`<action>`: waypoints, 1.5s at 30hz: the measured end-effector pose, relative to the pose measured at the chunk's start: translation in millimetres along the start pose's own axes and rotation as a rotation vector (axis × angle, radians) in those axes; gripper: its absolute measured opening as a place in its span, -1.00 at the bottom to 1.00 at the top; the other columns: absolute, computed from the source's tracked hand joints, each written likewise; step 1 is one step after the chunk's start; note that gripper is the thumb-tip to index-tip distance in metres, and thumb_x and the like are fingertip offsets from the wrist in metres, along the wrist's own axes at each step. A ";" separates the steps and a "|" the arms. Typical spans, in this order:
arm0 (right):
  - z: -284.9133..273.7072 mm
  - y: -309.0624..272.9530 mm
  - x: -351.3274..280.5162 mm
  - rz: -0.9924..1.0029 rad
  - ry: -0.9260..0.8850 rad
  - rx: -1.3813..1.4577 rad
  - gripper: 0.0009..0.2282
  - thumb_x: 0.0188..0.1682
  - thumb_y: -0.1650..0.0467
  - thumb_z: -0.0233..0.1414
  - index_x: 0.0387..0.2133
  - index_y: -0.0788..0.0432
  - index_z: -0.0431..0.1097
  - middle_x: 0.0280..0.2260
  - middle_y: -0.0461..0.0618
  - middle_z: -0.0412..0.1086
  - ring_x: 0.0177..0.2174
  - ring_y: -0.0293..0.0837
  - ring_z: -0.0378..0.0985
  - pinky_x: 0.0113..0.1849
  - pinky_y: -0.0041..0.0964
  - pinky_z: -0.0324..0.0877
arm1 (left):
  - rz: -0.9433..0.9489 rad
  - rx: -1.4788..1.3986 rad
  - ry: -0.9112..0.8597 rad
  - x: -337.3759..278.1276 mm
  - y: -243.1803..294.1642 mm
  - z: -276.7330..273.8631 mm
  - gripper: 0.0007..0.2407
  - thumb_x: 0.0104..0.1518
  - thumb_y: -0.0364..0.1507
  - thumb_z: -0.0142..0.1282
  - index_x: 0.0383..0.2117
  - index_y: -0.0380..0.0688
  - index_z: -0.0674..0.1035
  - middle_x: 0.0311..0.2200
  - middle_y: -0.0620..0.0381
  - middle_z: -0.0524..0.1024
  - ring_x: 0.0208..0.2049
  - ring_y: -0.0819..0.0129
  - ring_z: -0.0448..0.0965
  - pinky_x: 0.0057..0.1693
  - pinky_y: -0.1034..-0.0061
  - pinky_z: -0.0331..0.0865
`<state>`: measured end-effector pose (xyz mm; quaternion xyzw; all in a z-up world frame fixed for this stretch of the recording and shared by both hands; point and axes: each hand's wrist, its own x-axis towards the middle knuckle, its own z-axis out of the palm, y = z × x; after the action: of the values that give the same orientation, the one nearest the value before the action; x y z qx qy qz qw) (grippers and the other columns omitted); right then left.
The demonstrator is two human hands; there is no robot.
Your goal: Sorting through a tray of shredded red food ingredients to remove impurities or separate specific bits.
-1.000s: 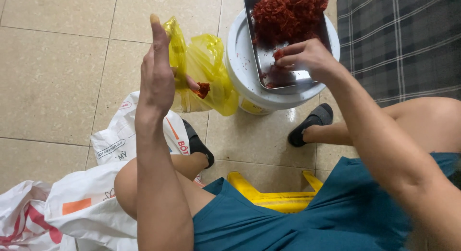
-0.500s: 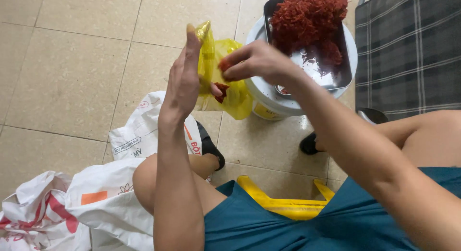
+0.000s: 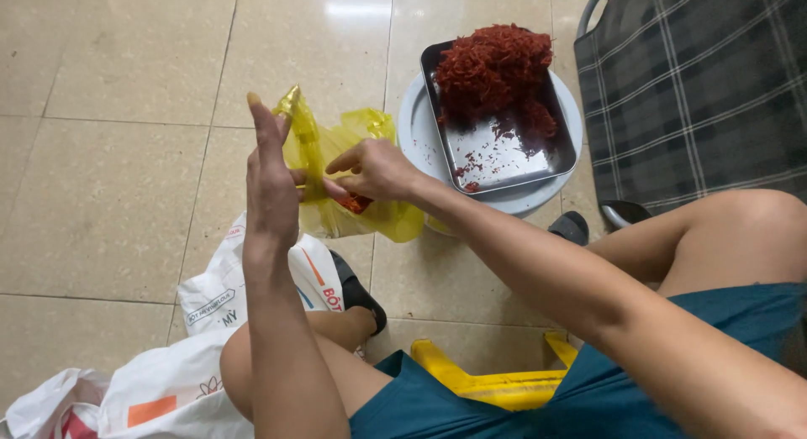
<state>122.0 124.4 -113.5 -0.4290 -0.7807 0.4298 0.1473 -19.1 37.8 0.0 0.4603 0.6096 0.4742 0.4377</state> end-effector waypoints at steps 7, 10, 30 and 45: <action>-2.7 8.2 32.0 -0.048 0.029 -0.019 -0.85 -0.30 0.27 0.31 -0.47 -0.05 0.61 -0.48 -0.14 0.57 -0.36 -0.03 0.68 -0.27 -0.09 0.54 | 0.062 -0.082 0.119 -21.5 24.6 8.5 -0.18 0.20 0.15 -0.48 0.37 -0.39 0.11 0.37 -0.41 0.09 0.15 -0.49 0.38 -0.04 0.00 0.56; -66.6 -55.7 -10.6 -0.139 -0.174 0.097 -0.61 -0.06 0.40 0.24 0.08 -0.09 0.51 0.23 0.31 0.29 0.08 0.45 0.42 0.06 0.23 0.46 | 0.032 -0.031 0.075 -13.2 43.9 -8.9 -0.06 0.07 0.30 -0.45 0.33 -0.40 0.18 0.37 -0.34 0.11 -0.55 0.03 0.73 -0.43 0.44 0.69; -328.5 141.1 -224.5 0.061 0.954 0.857 -0.78 0.14 0.33 0.11 -0.29 0.27 0.58 -0.52 -0.06 0.42 -0.55 -0.31 0.34 -0.48 -0.50 0.24 | 0.598 0.214 -0.330 33.3 398.9 160.2 -0.28 0.05 0.04 -0.39 0.34 -0.13 0.17 0.32 -0.39 0.03 0.15 -0.35 0.28 -0.03 0.08 0.66; -361.9 173.4 -303.4 0.222 1.254 0.819 -0.78 0.21 0.28 -0.03 -0.20 0.11 0.55 -0.56 -0.23 0.38 -0.60 -0.43 0.31 -0.53 -0.60 0.19 | 0.282 0.385 -0.478 178.1 227.4 446.7 -0.14 -0.03 0.18 -0.48 0.15 -0.35 0.48 -0.41 0.02 0.66 -0.84 0.63 0.27 -0.64 0.74 0.32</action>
<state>611.5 125.4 2.7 -0.5801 -0.2809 0.3734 0.6672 413.2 318.7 131.3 0.7125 0.4984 0.2848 0.4035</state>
